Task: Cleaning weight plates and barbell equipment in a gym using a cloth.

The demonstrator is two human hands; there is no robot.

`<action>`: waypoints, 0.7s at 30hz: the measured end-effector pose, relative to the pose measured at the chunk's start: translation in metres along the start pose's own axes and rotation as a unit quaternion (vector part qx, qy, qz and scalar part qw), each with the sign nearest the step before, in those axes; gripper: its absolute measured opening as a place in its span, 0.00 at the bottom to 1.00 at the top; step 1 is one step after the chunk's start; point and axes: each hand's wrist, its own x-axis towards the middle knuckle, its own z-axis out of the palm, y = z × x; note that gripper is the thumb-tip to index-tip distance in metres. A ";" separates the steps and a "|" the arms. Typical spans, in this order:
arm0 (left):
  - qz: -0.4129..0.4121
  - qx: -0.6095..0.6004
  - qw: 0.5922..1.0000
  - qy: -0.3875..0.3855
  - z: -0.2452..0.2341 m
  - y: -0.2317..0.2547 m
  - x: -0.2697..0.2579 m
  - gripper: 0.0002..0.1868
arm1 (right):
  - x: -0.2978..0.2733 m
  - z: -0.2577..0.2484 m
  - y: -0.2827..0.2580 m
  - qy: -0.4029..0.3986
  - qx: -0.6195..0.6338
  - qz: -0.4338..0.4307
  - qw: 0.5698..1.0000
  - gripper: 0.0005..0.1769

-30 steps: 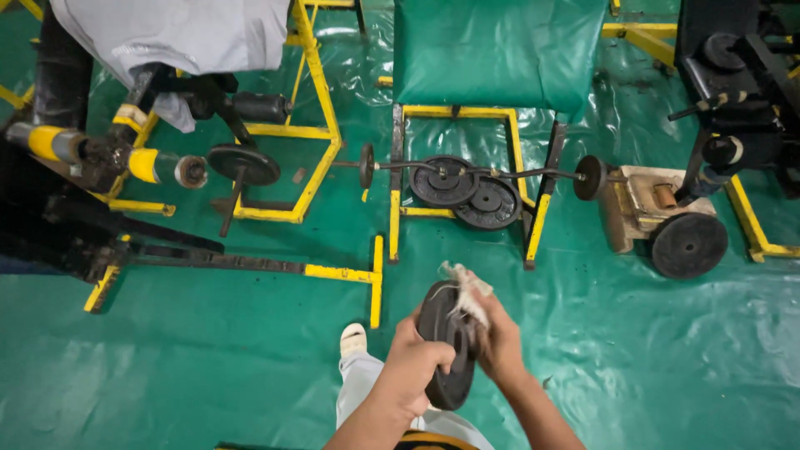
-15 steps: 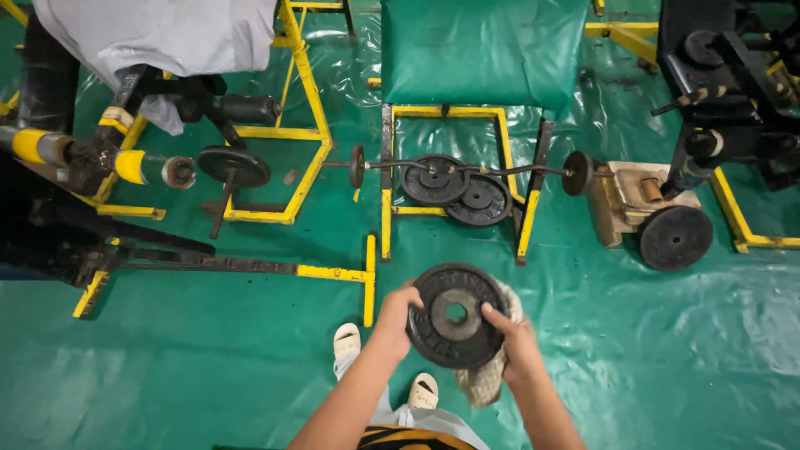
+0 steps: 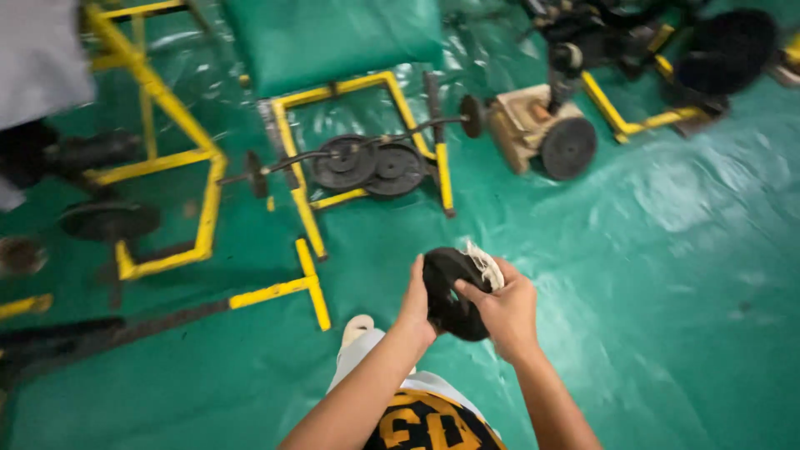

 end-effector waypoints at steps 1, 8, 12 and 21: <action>-0.012 0.009 1.000 -0.005 0.020 0.005 -0.016 0.40 | -0.003 -0.002 -0.004 0.014 -0.001 0.005 1.000 0.22; -0.066 -0.028 0.976 -0.206 0.049 0.022 0.042 0.45 | 0.011 0.004 -0.010 0.134 -0.264 -0.290 0.910 0.22; 0.390 0.411 0.778 -0.273 0.032 0.030 0.049 0.44 | 0.042 0.013 -0.010 0.028 -0.382 -0.293 0.876 0.21; -0.125 -0.006 0.975 -0.186 0.117 0.135 0.084 0.40 | 0.138 -0.017 -0.097 -0.169 -0.049 -0.266 0.948 0.48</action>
